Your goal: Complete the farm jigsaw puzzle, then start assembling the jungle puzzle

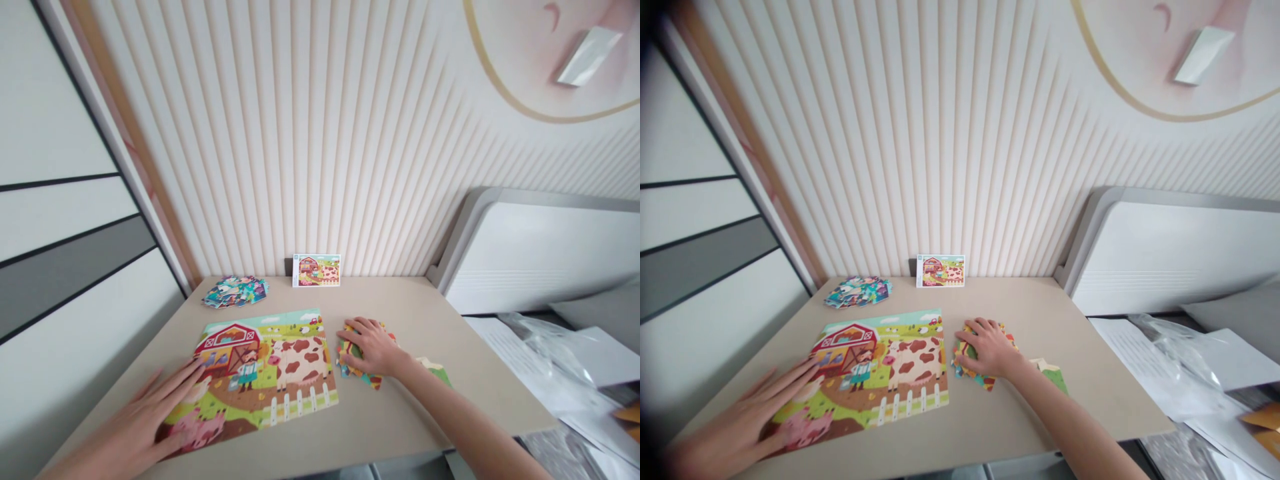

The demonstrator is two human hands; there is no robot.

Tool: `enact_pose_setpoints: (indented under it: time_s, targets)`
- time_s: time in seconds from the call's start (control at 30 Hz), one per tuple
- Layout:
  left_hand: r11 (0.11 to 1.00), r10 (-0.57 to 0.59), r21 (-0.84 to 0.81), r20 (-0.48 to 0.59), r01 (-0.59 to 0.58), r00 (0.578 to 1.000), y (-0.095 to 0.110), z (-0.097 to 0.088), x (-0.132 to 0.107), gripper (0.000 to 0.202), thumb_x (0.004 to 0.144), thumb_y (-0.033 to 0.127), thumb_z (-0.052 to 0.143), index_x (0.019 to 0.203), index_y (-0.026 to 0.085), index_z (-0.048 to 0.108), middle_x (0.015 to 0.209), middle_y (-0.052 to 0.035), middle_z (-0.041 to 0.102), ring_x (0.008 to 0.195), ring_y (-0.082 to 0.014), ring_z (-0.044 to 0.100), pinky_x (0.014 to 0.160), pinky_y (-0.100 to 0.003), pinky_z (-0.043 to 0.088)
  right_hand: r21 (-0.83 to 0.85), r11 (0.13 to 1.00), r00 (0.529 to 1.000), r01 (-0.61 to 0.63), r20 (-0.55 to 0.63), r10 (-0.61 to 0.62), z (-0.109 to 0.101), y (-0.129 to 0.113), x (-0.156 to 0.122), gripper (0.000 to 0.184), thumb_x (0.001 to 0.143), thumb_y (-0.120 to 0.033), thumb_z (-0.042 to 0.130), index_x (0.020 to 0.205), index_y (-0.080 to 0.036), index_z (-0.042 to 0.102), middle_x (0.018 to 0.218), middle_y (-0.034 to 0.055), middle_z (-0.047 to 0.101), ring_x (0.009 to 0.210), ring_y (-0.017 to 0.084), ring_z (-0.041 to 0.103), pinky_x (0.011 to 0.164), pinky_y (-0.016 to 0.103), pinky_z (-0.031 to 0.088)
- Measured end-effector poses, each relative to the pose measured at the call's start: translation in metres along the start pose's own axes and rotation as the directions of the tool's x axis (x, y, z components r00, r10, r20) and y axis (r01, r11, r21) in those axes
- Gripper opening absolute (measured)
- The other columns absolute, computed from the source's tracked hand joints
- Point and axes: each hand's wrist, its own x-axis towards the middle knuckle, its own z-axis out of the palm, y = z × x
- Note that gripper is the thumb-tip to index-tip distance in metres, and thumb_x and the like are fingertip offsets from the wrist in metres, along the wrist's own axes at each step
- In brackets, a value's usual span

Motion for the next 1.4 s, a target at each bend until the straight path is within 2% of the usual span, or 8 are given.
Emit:
enact_pose_setpoints:
  time_s: [0.1, 0.27, 0.4, 0.57, 0.7, 1.0, 1.2, 1.4]
  targets:
    - [0.996, 0.083, -0.023, 0.124, -0.08, 0.989, 0.001, 0.008, -0.002, 0.074, 0.094, 0.062, 0.058, 0.159, 0.036, 0.035, 0.165, -0.0012, 0.035, 0.149, -0.0312, 0.04, 0.127, -0.046, 0.022, 0.019, 0.999, 0.999, 0.046, 0.015, -0.046, -0.003, -0.005, -0.007, 0.06, 0.093, -0.066, 0.052, 0.143, -0.034, 0.058, 0.148, 0.0106, 0.056, 0.131, 0.036, 0.05, 0.109, 0.054, 0.038]
    - [0.997, 0.072, -0.001, 0.136, -0.072, 0.988, 0.01, 0.014, 0.008, 0.078, 0.097, 0.059, 0.055, 0.163, 0.033, 0.022, 0.168, -0.003, 0.024, 0.153, -0.0325, 0.033, 0.129, -0.05, 0.015, 0.056, 0.993, 0.994, 0.101, 0.043, -0.104, -0.012, -0.004, -0.023, 0.062, 0.093, -0.064, 0.053, 0.147, -0.034, 0.055, 0.151, 0.0105, 0.054, 0.134, 0.036, 0.05, 0.111, 0.055, 0.037]
    - [0.998, 0.053, 0.021, 0.097, -0.055, 0.994, 0.019, 0.016, 0.022, 0.085, 0.097, 0.061, 0.055, 0.165, 0.029, 0.015, 0.169, -0.0053, 0.023, 0.153, -0.0336, 0.032, 0.129, -0.049, 0.017, 0.076, 0.99, 0.991, 0.12, 0.057, -0.124, -0.018, -0.002, -0.037, 0.063, 0.092, -0.063, 0.054, 0.149, -0.035, 0.053, 0.154, 0.0095, 0.052, 0.136, 0.036, 0.049, 0.113, 0.056, 0.036]
    - [0.998, 0.053, 0.022, 0.08, -0.055, 0.995, 0.031, 0.026, 0.039, 0.08, 0.098, 0.063, 0.052, 0.164, 0.029, 0.021, 0.17, -0.0058, 0.02, 0.154, -0.0337, 0.029, 0.127, -0.049, 0.024, 0.071, 0.989, 0.987, 0.127, 0.091, -0.134, -0.017, 0.004, -0.052, 0.071, 0.092, -0.064, 0.054, 0.156, -0.035, 0.044, 0.156, 0.0104, 0.05, 0.139, 0.037, 0.047, 0.114, 0.057, 0.036]
    - [0.999, 0.039, 0.013, 0.049, -0.04, 0.998, 0.043, 0.032, 0.049, 0.078, 0.098, 0.064, 0.051, 0.162, 0.027, 0.029, 0.169, -0.0063, 0.023, 0.154, -0.0347, 0.03, 0.126, -0.049, 0.026, 0.088, 0.985, 0.985, 0.151, 0.074, -0.158, -0.015, 0.009, -0.058, 0.077, 0.091, -0.066, 0.055, 0.159, -0.032, 0.039, 0.157, 0.012, 0.05, 0.141, 0.037, 0.047, 0.117, 0.057, 0.033]
    - [0.999, 0.028, 0.039, 0.005, -0.028, 1.0, 0.061, 0.039, 0.061, 0.076, 0.097, 0.064, 0.051, 0.16, 0.025, 0.037, 0.17, -0.0073, 0.024, 0.153, -0.0358, 0.031, 0.123, -0.048, 0.033, 0.089, 0.971, 0.961, 0.222, 0.148, -0.233, -0.02, 0.014, -0.059, 0.079, 0.092, -0.069, 0.052, 0.159, -0.029, 0.039, 0.161, 0.0145, 0.044, 0.144, 0.038, 0.044, 0.119, 0.059, 0.03]
    - [0.999, -0.012, 0.039, -0.025, 0.013, 1.0, 0.075, 0.046, 0.065, 0.083, 0.096, 0.066, 0.052, 0.163, 0.021, 0.031, 0.168, -0.0116, 0.029, 0.153, -0.0371, 0.031, 0.123, -0.05, 0.033, 0.11, 0.959, 0.956, 0.259, 0.112, -0.271, -0.023, 0.016, -0.058, 0.075, 0.092, -0.068, 0.053, 0.156, -0.031, 0.044, 0.159, 0.0129, 0.047, 0.144, 0.037, 0.044, 0.12, 0.057, 0.03]
    - [0.998, -0.054, 0.019, -0.028, 0.054, 0.998, 0.082, 0.051, 0.067, 0.084, 0.095, 0.067, 0.052, 0.162, 0.02, 0.032, 0.167, -0.0122, 0.031, 0.153, -0.0371, 0.03, 0.123, -0.05, 0.033, 0.111, 0.954, 0.951, 0.279, 0.108, -0.29, -0.024, 0.02, -0.06, 0.07, 0.093, -0.066, 0.053, 0.153, -0.03, 0.049, 0.155, 0.0128, 0.051, 0.142, 0.036, 0.047, 0.119, 0.056, 0.031]
